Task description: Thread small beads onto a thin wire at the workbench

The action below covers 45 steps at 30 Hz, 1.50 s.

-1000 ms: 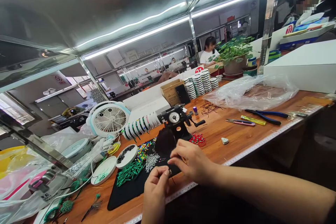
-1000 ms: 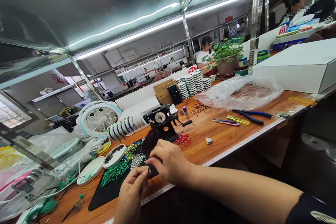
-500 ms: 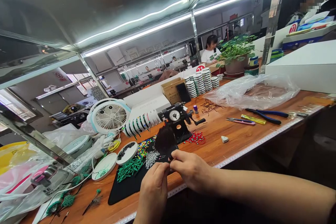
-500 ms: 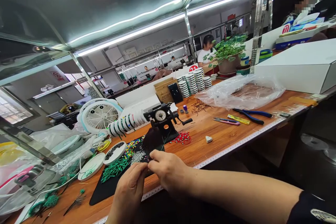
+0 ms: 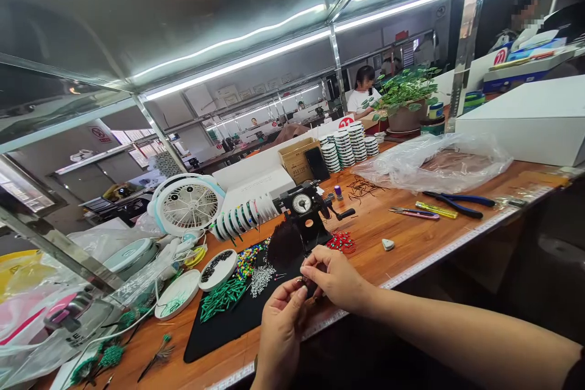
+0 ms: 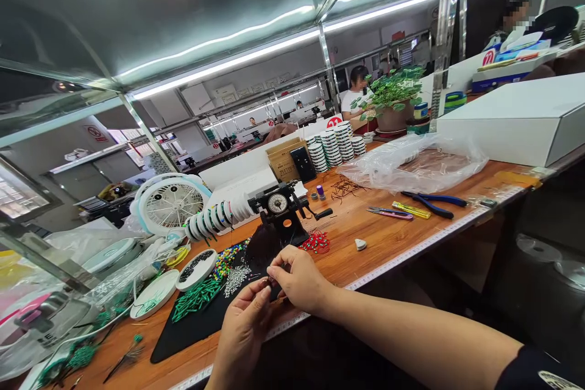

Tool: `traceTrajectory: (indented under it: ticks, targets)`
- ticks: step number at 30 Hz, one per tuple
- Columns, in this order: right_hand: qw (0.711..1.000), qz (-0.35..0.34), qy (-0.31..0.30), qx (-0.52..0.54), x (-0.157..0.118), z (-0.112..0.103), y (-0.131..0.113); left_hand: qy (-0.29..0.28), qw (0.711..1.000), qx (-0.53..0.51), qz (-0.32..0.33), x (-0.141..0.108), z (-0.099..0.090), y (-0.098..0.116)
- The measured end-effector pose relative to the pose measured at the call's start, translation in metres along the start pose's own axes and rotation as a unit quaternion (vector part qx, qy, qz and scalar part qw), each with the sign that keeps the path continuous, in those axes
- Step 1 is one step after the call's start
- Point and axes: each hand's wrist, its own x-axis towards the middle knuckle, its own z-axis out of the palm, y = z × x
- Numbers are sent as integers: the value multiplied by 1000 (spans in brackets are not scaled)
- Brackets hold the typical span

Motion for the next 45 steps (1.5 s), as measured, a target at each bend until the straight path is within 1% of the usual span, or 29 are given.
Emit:
traceTrajectory:
  ticks: [3, 7, 12, 13, 14, 16, 18, 19, 20, 22, 23, 25, 26, 27, 28, 30, 33, 36, 38, 42, 45]
  targets:
    - [999, 22, -7, 36, 1, 2, 0, 7, 1000, -5, 5, 0, 2, 1]
    - [999, 22, -9, 42, 0, 1, 0, -1, 1000, 2, 13, 0, 3, -1]
    - [999, -37, 23, -30, -1, -3, -2, -50, 997, 57, 24, 5, -6, -1]
    - [999, -36, 12, -16, -1, -4, -2, -63, 995, 72, 24, 6, -8, 1]
    - [1000, -21, -13, 16, 0, -4, -2, -76, 993, 86, 20, 7, -10, 3]
    - [990, 26, -88, 103, 1, -6, -2, -103, 988, 113, 11, 8, -13, 8]
    - [974, 56, -155, 154, 3, -8, -3, -132, 981, 141, 14, 9, -14, 14]
    - [972, 51, -179, 147, 5, -10, -5, -146, 975, 168, 24, 9, -15, 17]
    - [973, 36, -197, 119, 6, -12, -7, -155, 966, 203, 37, 9, -16, 19]
    - [976, -16, -217, 8, 8, -17, -13, -162, 944, 279, 63, 9, -17, 24]
    - [971, -51, -224, -60, 8, -20, -17, -164, 935, 308, 69, 9, -18, 25]
    - [947, -118, -237, -182, 10, -24, -25, -176, 922, 339, 69, 10, -18, 29]
    - [933, -140, -245, -225, 10, -25, -29, -186, 915, 351, 65, 10, -18, 30]
    - [921, -149, -254, -255, 11, -26, -31, -195, 910, 362, 59, 10, -18, 31]
    - [915, -142, -262, -272, 11, -26, -33, -199, 905, 372, 53, 11, -17, 32]
    - [915, -108, -265, -285, 11, -25, -33, -197, 902, 382, 41, 11, -17, 32]
    - [927, -69, -252, -269, 9, -24, -27, -190, 905, 379, 30, 11, -17, 30]
    - [937, -71, -251, -234, 6, -26, -19, -189, 902, 387, 36, 10, -17, 27]
    - [936, -83, -260, -223, 6, -28, -17, -194, 899, 390, 37, 10, -16, 27]
    - [932, -98, -271, -218, 9, -31, -17, -202, 903, 379, 15, 12, -14, 30]
    - [939, -74, -266, -207, 11, -29, -17, -198, 909, 366, 8, 13, -15, 32]
